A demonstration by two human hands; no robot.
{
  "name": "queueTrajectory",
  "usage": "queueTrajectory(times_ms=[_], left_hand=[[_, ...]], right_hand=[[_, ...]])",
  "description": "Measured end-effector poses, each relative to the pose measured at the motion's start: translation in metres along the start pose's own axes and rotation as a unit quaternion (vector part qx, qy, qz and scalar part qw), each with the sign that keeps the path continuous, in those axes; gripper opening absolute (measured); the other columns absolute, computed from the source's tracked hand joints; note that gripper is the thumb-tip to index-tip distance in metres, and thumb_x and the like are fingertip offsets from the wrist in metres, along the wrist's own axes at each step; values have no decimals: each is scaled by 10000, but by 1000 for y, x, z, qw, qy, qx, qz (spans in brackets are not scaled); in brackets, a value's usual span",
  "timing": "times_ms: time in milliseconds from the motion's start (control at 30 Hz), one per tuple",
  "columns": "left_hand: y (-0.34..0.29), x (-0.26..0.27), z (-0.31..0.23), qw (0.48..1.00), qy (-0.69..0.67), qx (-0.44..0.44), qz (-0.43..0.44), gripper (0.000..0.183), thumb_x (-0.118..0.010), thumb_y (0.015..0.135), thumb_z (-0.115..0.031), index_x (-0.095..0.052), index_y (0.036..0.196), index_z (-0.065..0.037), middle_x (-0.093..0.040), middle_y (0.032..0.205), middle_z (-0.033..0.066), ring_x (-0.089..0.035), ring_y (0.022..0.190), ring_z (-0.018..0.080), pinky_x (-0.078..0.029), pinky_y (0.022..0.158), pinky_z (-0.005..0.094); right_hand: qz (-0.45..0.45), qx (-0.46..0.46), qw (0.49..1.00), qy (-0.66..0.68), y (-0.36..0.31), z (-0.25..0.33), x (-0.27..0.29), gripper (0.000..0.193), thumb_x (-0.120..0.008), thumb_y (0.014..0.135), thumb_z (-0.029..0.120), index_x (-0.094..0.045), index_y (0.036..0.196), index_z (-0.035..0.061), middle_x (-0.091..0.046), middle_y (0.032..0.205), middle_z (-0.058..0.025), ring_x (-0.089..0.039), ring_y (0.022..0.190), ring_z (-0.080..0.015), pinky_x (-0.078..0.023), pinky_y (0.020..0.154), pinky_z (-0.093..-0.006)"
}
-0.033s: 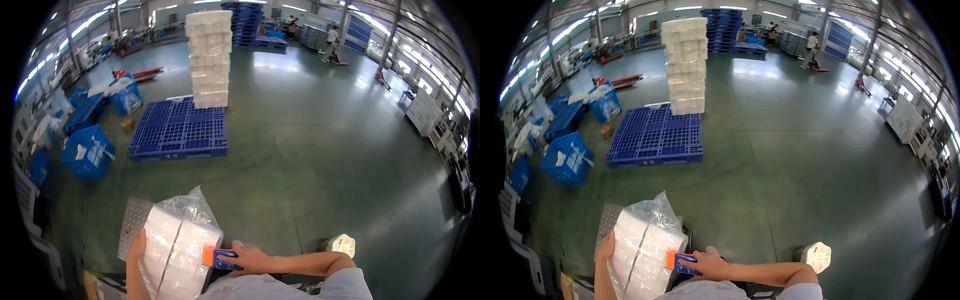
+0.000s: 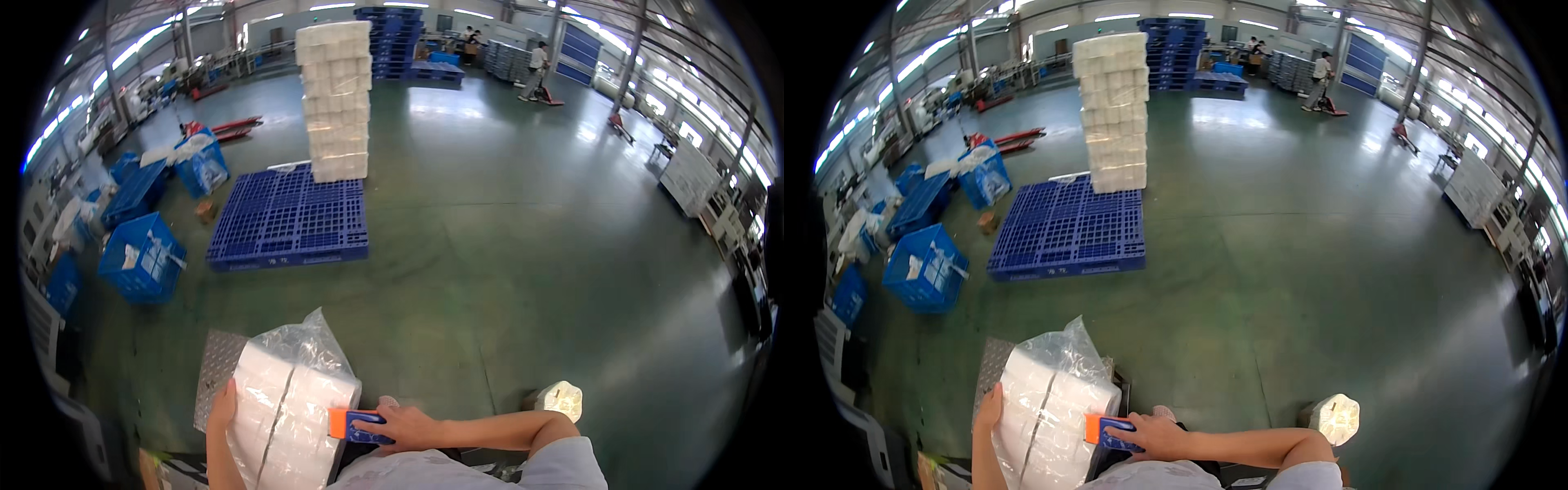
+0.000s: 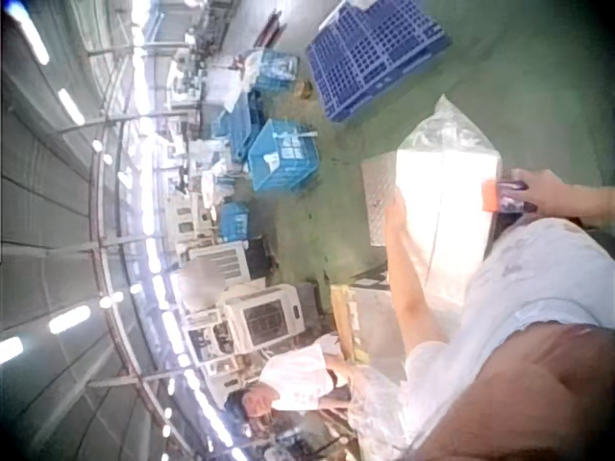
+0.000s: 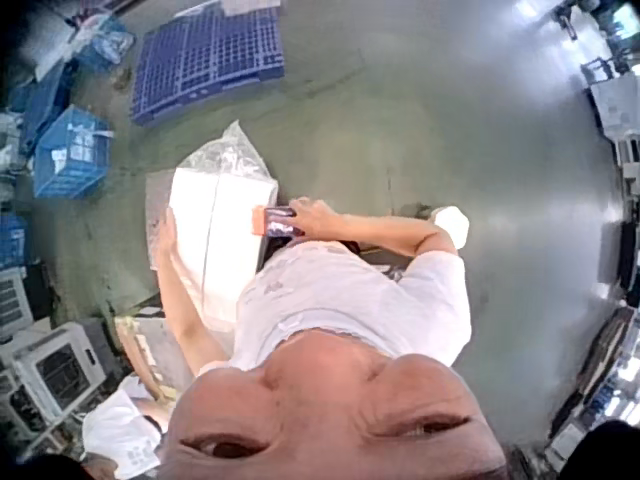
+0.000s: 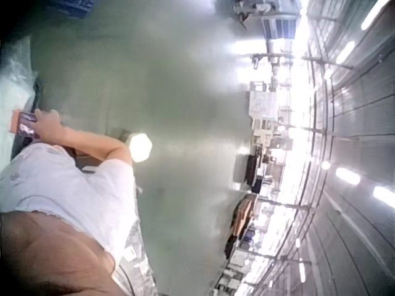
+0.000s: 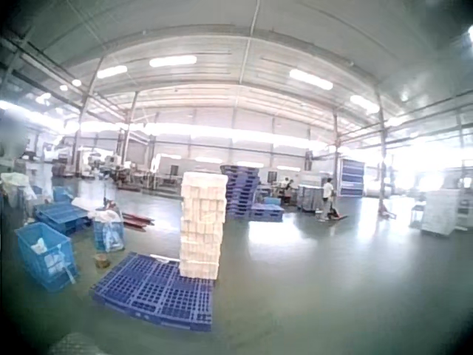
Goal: The person uses a tape dispenser to seal a plastic bag containing stacks of paper products on a metal platform.
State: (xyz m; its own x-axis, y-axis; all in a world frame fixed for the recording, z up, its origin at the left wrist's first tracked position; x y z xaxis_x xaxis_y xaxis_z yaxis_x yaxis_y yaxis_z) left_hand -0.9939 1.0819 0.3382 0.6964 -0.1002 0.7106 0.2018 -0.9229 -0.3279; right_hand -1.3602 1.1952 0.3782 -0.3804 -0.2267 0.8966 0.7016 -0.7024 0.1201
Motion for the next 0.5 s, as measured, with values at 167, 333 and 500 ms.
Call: queueTrajectory(times_ms=[167, 333, 500], left_hand=[[-29, -11, -52, 971, 177, -103, -120, 674, -472, 885, -350, -231, 1393, 21, -277, 1416, 251, -258, 1327, 361, -142, 1069, 524], [-14, -8, -23, 997, 46, 19, 57, 599, -451, 900, -403, -385, 1318, 21, -473, 1277, 239, -448, 1201, 325, -332, 1001, 377], [-7, -6, -24, 999, 48, -3, -4, 558, -450, 902, -385, -459, 1234, 63, -542, 1166, 261, -520, 1082, 362, -376, 949, 387]], right_hand=[[-73, -25, 997, 29, -16, -3, 8, 677, -642, 718, 194, -393, 1346, 226, -450, 906, -145, -562, 672, -285, -465, 528, -382], [-112, -5, 993, 24, -21, 1, 8, 708, -667, 708, 194, -380, 1354, 222, -447, 908, -146, -544, 648, -294, -464, 531, -388], [-91, -19, 995, 35, -19, 0, 7, 730, -682, 707, 201, -365, 1364, 223, -444, 907, -148, -542, 665, -301, -458, 516, -375]])
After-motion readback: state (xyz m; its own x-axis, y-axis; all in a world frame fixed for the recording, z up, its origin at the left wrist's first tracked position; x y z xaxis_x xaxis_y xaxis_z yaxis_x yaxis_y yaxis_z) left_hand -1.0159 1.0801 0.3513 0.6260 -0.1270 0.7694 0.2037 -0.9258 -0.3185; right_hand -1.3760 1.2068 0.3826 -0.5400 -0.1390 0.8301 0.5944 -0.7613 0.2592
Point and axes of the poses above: each hand's wrist, its own y-axis towards the middle knuckle, its own x-axis out of the back of the hand, z = x × y, the point moved 7 cm from there along y, towards the middle knuckle
